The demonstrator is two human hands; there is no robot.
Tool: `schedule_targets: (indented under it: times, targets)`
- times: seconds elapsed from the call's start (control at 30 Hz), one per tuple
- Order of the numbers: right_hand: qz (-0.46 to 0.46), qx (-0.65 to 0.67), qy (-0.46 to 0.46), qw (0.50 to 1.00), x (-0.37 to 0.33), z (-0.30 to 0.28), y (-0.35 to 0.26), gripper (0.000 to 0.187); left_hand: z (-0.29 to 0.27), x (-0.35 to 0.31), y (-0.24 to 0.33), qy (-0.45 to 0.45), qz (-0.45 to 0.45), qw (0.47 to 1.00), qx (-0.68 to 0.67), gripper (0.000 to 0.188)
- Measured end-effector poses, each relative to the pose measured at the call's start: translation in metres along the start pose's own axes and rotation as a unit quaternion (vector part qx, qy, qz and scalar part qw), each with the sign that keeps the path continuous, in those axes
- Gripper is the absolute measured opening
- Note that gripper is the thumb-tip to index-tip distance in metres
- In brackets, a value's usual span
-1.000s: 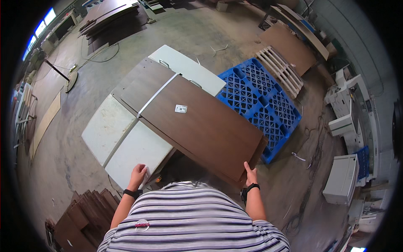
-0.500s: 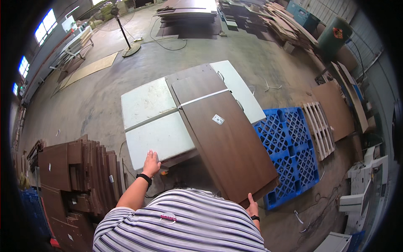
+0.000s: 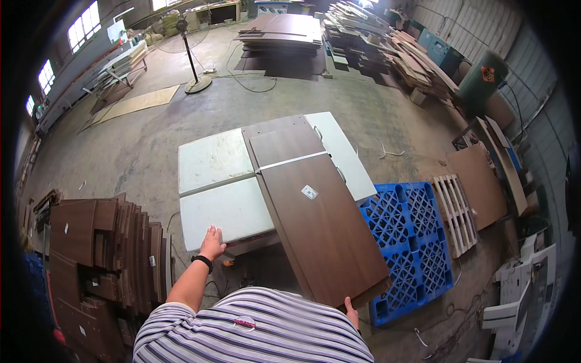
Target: The recorder picks up wooden furniture panels from a stack and uses plastic strapping to bundle them together.
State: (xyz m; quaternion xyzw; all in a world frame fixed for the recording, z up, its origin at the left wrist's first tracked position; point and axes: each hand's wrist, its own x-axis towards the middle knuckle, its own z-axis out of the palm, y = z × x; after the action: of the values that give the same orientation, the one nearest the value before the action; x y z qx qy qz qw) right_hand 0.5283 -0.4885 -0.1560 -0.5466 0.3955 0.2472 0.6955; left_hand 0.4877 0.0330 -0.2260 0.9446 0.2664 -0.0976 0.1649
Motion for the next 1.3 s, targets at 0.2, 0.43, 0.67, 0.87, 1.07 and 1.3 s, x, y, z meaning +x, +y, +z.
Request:
schedule_targets:
  times: [0.2, 0.43, 0.67, 0.87, 1.07, 1.3]
  targets:
    - [-0.023, 0.036, -0.058, 0.997, 0.026, -0.016, 0.014, 0.051, 0.004, 0.007, -0.006, 0.045, 0.028, 0.998, -0.04, 0.064]
    - [-0.004, -0.005, -0.031, 1.0, 0.023, -0.01, 0.012, 0.061, -0.002, 0.001, -0.002, 0.038, -0.007, 0.998, -0.044, 0.061]
    - [0.044, 0.074, -0.063, 0.994, 0.048, -0.036, 0.024, 0.058, -0.007, 0.01, -0.026, 0.109, -0.001, 0.976, -0.189, 0.045]
    - [0.007, 0.005, -0.057, 0.998, 0.037, 0.06, -0.019, 0.056, -0.008, 0.032, -0.089, 0.31, -0.298, 0.896, -0.112, 0.06]
    - [0.008, 0.036, -0.107, 0.994, 0.099, 0.194, -0.032, 0.058, 0.008, 0.066, -0.181, 0.138, -0.264, 0.725, -0.621, 0.077]
    - [0.04, -0.136, -0.133, 0.981, 0.122, 0.274, -0.075, 0.084, -0.022, 0.119, -0.18, 0.121, -0.225, 0.555, -0.792, 0.064]
